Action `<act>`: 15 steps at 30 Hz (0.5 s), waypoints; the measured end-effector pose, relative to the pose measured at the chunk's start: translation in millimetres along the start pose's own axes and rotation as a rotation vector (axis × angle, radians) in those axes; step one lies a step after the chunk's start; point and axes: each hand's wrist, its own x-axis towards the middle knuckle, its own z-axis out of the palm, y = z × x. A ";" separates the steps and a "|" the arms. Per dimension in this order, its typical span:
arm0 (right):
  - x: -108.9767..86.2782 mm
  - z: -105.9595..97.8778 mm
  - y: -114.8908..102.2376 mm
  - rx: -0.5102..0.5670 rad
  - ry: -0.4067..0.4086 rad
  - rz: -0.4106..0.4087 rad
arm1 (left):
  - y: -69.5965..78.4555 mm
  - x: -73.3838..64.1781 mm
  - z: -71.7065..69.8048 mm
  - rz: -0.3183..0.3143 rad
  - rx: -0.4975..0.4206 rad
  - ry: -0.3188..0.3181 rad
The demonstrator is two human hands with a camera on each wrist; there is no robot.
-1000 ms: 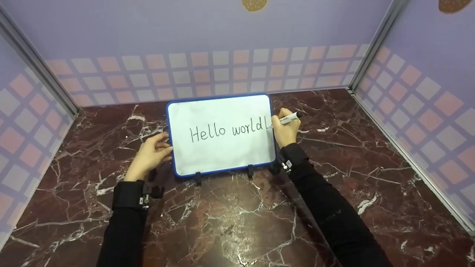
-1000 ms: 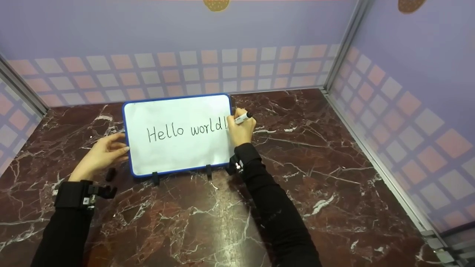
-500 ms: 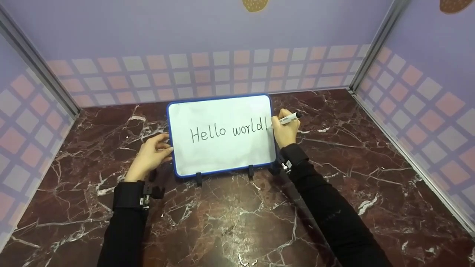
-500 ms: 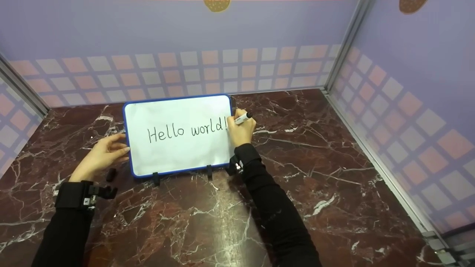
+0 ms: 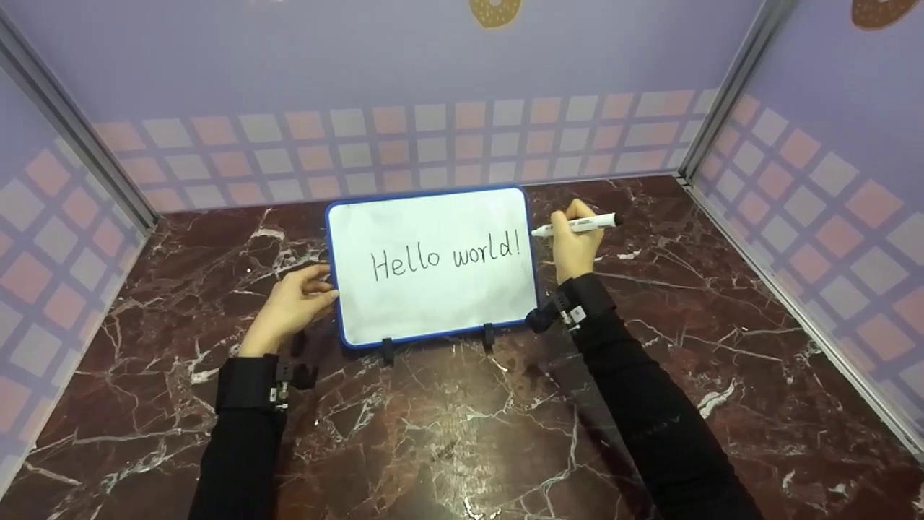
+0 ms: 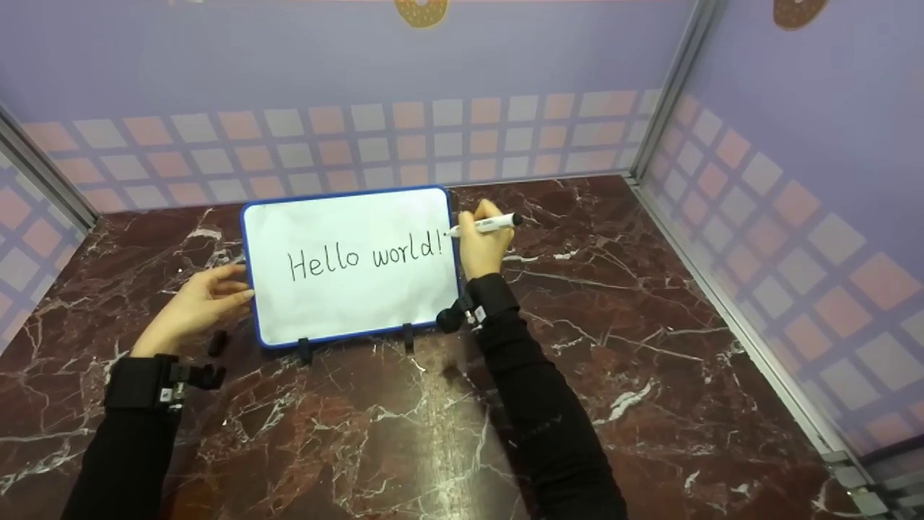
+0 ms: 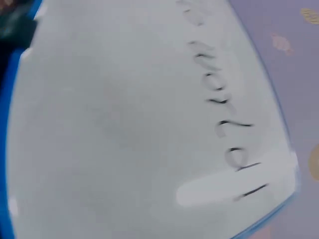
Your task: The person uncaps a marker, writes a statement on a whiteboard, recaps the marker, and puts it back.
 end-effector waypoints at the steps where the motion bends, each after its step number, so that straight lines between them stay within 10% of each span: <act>1: 1.2 -0.9 -3.5 0.038 0.005 0.011 | 0.0 -2.2 -2.9 0.006 0.051 0.003; 8: 8.5 -8.6 -15.8 0.193 0.021 0.074 | 2.3 -20.9 -19.1 -0.223 0.597 0.029; 15: 7.0 -12.5 -9.5 0.277 0.028 0.121 | -7.9 -15.5 -8.8 -0.326 0.687 -0.060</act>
